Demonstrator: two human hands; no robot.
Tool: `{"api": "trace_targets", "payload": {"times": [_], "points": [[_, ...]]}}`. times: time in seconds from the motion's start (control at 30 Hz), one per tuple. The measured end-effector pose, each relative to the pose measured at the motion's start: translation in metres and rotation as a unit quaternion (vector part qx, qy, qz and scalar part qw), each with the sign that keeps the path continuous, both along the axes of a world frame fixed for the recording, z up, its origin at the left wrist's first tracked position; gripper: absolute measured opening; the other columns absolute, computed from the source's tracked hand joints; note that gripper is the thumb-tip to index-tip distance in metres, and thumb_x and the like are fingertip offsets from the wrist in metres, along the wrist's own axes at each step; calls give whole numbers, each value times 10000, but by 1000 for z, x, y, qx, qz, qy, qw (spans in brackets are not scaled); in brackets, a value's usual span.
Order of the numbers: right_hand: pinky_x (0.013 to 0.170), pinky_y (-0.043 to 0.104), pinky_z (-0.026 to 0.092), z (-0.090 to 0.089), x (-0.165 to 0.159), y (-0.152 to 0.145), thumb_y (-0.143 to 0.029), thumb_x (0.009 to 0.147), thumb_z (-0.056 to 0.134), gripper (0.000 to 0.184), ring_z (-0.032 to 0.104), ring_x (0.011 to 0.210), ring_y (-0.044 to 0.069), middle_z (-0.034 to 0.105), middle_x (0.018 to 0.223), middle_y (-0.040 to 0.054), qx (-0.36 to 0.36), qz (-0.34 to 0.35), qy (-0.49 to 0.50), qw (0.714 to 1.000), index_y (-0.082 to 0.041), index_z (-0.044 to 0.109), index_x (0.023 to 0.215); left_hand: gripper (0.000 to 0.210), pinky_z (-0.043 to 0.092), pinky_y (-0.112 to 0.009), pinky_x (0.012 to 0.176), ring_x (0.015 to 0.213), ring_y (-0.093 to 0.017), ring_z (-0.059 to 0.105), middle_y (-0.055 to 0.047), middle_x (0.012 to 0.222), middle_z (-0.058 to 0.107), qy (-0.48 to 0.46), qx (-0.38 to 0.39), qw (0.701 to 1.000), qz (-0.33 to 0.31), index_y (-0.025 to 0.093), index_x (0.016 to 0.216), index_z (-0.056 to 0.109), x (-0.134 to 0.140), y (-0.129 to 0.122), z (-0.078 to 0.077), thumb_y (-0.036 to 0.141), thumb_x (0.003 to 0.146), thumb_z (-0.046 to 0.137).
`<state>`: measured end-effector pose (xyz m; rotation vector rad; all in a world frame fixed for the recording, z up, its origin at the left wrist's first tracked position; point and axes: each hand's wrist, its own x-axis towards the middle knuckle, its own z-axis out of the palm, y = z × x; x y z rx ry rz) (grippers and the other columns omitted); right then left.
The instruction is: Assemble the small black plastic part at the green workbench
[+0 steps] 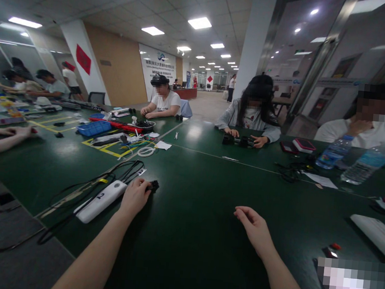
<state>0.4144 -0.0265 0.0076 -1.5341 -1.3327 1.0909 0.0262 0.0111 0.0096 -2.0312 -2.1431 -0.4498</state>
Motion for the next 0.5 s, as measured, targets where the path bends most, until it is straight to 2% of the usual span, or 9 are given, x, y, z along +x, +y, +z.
{"api": "trace_targets", "payload": {"times": [0.1, 0.23, 0.37, 0.5], "points": [[745, 353, 454, 4, -1, -1, -443, 700, 536, 284, 566, 907, 231, 646, 910, 26, -4, -6, -1, 1000, -256, 617, 898, 246, 360, -398, 869, 1041, -273, 447, -100, 1110, 489, 7, 12, 1000, 14, 202, 963, 550, 2, 0, 1, 277, 739, 483], [759, 348, 451, 4, -1, -1, -436, 706, 534, 280, 568, 901, 223, 643, 907, 27, -4, 0, 1, 1000, -254, 615, 902, 341, 392, -358, 826, 950, -235, 520, -106, 1051, 535, -56, -8, 998, -1, 156, 1075, 462, -2, 2, -5, 257, 749, 458], [763, 343, 448, 0, -1, 0, -446, 705, 534, 296, 572, 901, 218, 651, 892, 27, 4, -2, 7, 1000, -243, 618, 904, 299, 399, -326, 819, 948, -210, 527, -76, 1068, 541, -84, -28, 996, -25, 196, 1058, 482, -5, 4, -7, 232, 764, 443], [769, 348, 447, 1, -2, 0, -446, 706, 531, 292, 574, 904, 220, 652, 894, 25, 2, -2, 4, 1000, -249, 622, 902, 346, 382, -351, 845, 1009, -232, 489, -74, 1090, 542, -70, -17, 997, -15, 207, 1099, 480, -2, 5, -5, 279, 760, 478]]}}
